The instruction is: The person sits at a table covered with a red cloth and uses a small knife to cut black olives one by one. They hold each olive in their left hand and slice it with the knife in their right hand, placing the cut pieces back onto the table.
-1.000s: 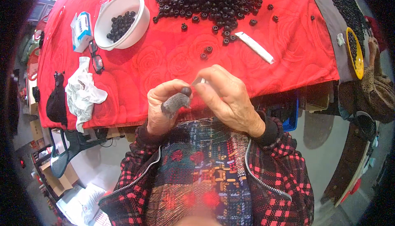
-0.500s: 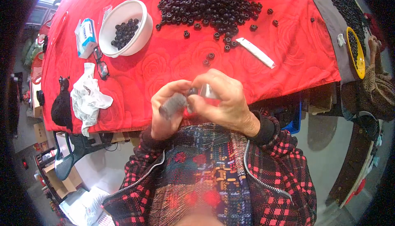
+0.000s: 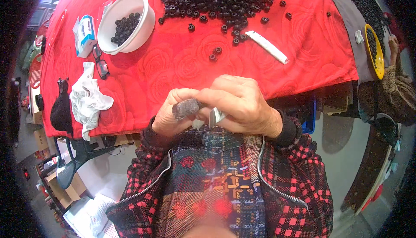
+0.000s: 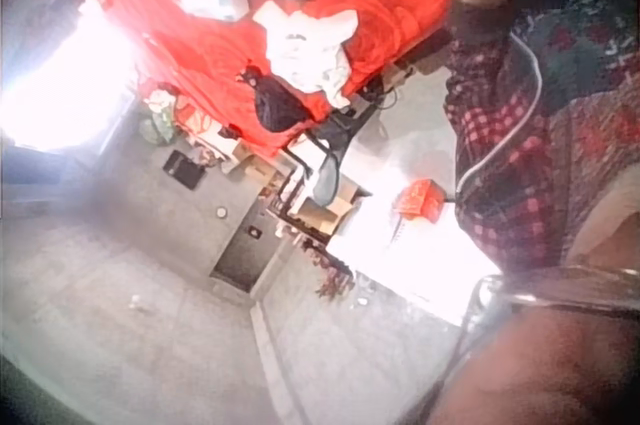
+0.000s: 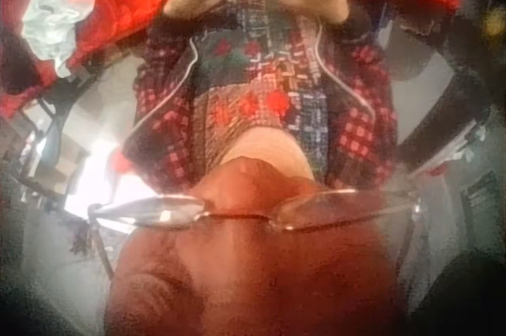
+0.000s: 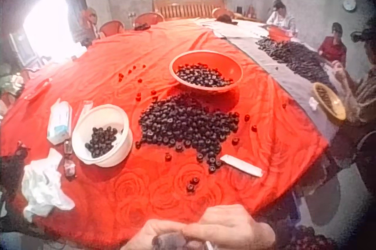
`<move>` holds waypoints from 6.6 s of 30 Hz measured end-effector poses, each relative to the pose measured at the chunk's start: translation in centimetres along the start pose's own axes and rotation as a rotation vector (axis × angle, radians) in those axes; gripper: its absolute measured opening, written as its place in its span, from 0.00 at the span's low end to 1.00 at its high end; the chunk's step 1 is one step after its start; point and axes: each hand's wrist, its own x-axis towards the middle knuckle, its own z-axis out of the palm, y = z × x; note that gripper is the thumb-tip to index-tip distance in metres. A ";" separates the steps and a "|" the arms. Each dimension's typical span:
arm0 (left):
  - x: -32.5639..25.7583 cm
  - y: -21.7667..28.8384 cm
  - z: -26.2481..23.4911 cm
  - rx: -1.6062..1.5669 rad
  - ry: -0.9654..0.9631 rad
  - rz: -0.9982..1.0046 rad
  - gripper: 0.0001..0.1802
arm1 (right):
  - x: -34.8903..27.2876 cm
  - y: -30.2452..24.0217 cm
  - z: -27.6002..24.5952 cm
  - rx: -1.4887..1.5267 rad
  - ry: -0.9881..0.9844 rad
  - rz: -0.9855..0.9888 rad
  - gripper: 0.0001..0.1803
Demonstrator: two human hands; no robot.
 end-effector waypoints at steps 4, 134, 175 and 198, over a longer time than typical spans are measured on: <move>-0.1 -0.1 1.4 0.019 0.066 0.095 0.13 | -0.8 -0.6 0.4 -0.129 0.085 -0.012 0.21; 1.1 -0.2 1.8 -0.147 -0.014 -0.259 0.08 | -1.2 0.6 -1.1 0.329 -0.070 0.249 0.18; 1.2 -0.7 1.8 0.081 0.104 0.059 0.13 | -1.8 0.5 -2.0 0.210 -0.051 0.506 0.06; 1.5 -1.2 1.2 0.010 0.104 0.046 0.15 | -2.4 1.0 -1.5 0.267 -0.033 0.492 0.06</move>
